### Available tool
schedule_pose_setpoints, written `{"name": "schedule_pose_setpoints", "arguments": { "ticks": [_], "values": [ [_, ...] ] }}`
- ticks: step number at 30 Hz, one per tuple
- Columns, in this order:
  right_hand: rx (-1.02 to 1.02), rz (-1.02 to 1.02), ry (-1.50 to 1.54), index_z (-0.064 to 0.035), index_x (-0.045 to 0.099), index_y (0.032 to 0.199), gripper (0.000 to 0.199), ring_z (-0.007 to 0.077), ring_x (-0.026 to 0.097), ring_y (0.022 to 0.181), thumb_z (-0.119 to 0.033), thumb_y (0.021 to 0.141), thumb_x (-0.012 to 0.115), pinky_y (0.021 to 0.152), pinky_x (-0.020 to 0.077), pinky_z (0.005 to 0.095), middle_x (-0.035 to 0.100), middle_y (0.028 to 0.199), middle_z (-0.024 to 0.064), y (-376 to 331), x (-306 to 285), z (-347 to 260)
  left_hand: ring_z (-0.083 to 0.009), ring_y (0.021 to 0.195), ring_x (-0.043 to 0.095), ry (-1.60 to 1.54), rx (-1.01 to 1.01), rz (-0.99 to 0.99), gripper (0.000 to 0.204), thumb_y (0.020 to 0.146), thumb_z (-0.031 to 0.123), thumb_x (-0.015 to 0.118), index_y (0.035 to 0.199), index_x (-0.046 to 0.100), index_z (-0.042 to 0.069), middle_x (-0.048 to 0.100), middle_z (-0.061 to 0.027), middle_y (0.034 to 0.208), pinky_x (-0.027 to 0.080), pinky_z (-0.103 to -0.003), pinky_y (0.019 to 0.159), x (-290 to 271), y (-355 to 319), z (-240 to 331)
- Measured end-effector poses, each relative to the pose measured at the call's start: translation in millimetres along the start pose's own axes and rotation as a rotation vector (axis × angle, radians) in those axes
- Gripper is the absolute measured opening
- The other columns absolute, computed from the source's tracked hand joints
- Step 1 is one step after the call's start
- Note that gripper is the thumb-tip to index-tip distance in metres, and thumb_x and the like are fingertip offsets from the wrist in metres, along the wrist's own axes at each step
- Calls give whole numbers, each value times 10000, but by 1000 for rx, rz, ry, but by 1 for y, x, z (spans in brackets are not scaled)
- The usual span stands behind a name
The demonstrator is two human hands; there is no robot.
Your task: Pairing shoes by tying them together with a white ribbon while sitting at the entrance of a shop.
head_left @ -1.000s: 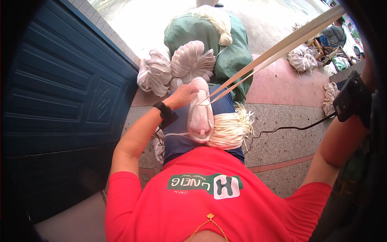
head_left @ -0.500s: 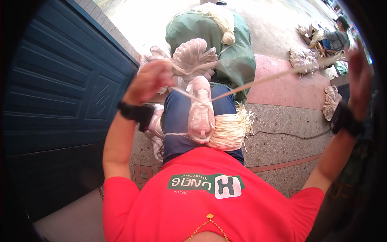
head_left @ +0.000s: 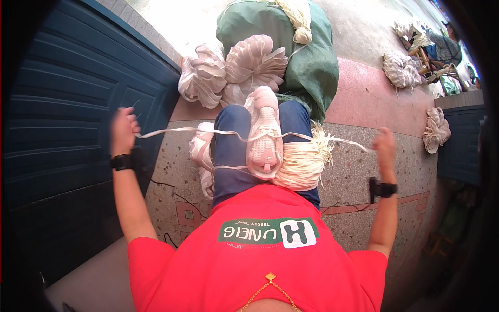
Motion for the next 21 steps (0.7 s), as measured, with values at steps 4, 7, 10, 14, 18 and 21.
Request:
{"name": "schedule_pose_setpoints", "arguments": {
  "ticks": [4, 7, 10, 14, 18, 21],
  "values": [
    [-332, -563, -280, 1, 603, 1094, 193, 296, 596, 895, -71, 915, 605, 810, 503, 402, 635, 944, 125, -77, 232, -85, -21, 613, 460, 81, -305, -651, 386, 1016, 138, 566, 1376, 540, 1, 543, 47, 784, 387, -190, 544, 216, -111, -67],
    [-631, -632, -397, -1, 641, 953, 103, 369, 624, 982, -88, 903, 620, 873, 507, 451, 661, 984, 173, -99, 309, -105, -98, 628, 590, 400, -167, -826, 328, 1017, 157, 589, 1308, 590, 7, 648, -26, 797, 481, -246, 598, 293, -187, -88],
    [-751, -496, -535, -2, 656, 905, 98, 375, 624, 1077, -93, 897, 624, 930, 500, 456, 672, 1058, 173, -88, 326, -110, -155, 709, 670, 650, 196, -877, 263, 1028, 175, 581, 1199, 644, -14, 701, -77, 845, 527, -289, 669, 321, -203, -95],
    [-714, -400, -723, -21, 674, 929, 100, 328, 599, 1189, -112, 920, 634, 995, 470, 445, 676, 1142, 133, -78, 330, -102, -200, 816, 728, 636, 512, -774, 238, 1012, 154, 612, 1151, 680, -26, 749, -120, 924, 553, -319, 754, 325, -206, -75],
    [-745, -301, -806, -42, 685, 940, 109, 305, 587, 1186, -116, 908, 613, 979, 452, 456, 669, 1132, 102, -80, 335, -101, -225, 860, 734, 441, 486, -618, 244, 975, 110, 655, 1181, 697, -12, 759, -120, 943, 557, -335, 789, 309, -190, -68],
    [-816, -357, -918, -47, 674, 919, 101, 283, 614, 1058, -104, 869, 608, 909, 454, 432, 672, 1042, 100, -87, 343, -107, -249, 885, 715, 506, 526, -569, 210, 950, 102, 672, 1124, 731, 0, 758, -122, 953, 547, -357, 815, 295, -192, -66]
  ]
}}
Point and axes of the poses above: each hand's wrist, its own y-axis towards the middle knuckle, its own x-axis out of the palm, z = x × y, the point moved 9 cm from there along y, towards the middle knuckle
